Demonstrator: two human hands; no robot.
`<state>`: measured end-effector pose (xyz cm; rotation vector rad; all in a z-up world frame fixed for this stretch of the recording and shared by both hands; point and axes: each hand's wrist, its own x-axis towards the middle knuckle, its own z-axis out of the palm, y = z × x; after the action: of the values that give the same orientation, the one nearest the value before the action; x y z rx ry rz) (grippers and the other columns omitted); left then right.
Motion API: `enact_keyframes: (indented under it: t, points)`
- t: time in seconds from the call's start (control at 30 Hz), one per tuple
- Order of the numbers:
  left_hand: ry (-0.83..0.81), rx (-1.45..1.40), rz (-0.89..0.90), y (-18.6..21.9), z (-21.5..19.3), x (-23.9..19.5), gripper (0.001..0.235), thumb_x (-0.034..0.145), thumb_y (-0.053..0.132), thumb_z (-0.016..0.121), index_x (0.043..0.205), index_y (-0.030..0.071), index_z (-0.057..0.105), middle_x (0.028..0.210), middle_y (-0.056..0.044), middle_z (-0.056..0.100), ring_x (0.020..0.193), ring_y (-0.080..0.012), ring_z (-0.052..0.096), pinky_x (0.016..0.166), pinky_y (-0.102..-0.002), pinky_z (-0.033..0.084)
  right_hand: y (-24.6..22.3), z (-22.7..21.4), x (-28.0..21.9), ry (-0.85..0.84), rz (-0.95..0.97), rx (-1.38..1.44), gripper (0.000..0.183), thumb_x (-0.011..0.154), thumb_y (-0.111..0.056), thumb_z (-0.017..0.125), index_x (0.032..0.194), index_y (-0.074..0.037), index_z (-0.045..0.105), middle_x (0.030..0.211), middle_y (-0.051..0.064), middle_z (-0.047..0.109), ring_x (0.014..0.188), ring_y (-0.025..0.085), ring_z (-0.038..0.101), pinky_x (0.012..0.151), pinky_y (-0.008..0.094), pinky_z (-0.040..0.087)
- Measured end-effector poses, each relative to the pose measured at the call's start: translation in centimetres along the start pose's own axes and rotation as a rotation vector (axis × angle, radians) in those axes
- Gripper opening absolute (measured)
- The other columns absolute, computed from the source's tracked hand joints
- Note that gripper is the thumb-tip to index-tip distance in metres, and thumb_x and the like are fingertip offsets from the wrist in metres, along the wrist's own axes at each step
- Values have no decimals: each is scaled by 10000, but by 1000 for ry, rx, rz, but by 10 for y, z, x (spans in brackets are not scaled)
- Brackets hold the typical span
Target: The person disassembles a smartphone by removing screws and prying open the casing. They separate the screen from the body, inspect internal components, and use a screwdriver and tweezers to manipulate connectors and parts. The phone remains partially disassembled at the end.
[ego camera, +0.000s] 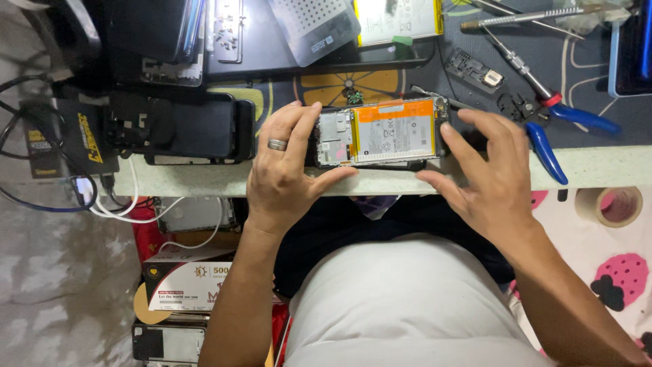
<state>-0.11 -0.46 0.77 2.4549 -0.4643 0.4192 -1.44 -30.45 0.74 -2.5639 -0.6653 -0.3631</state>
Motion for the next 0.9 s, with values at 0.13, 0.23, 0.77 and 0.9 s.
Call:
enact_keyframes:
  t: [0.13, 0.23, 0.77, 0.9]
  points:
    - [-5, -3, -1, -1, 0, 0, 859, 784, 496, 894, 1421, 24, 565, 1366, -115, 566, 1324, -328, 546, 1159, -450, 489, -1, 2, -9, 46, 59, 65, 653, 817, -283, 928, 1332, -11, 631, 1388, 183, 581, 1254, 380, 561, 1039, 470, 459]
    - [-15, -13, -18, -1, 0, 1, 858, 763, 508, 887, 1417, 47, 577, 1357, -102, 555, 1311, -318, 547, 1143, -439, 508, -1, 3, -14, 54, 29, 40, 626, 803, -253, 928, 1307, -14, 645, 1361, 179, 595, 1235, 369, 573, 1040, 470, 450]
    - [-81, -209, -90, -6, -8, 1, 800, 747, 334, 939, 1400, 25, 596, 1405, -144, 504, 1303, -293, 565, 1130, -374, 543, -16, -3, -5, 19, -26, 83, 634, 779, -309, 908, 1260, -41, 596, 1397, 206, 547, 1290, 406, 532, 1068, 515, 421]
    - [-43, -244, -12, -1, -9, 1, 736, 797, 336, 920, 1383, 34, 593, 1447, -170, 461, 1349, -319, 552, 1153, -411, 496, 1, -15, -4, 96, 18, 131, 587, 772, -233, 884, 1203, 39, 593, 1336, 222, 573, 1238, 419, 550, 1046, 520, 437]
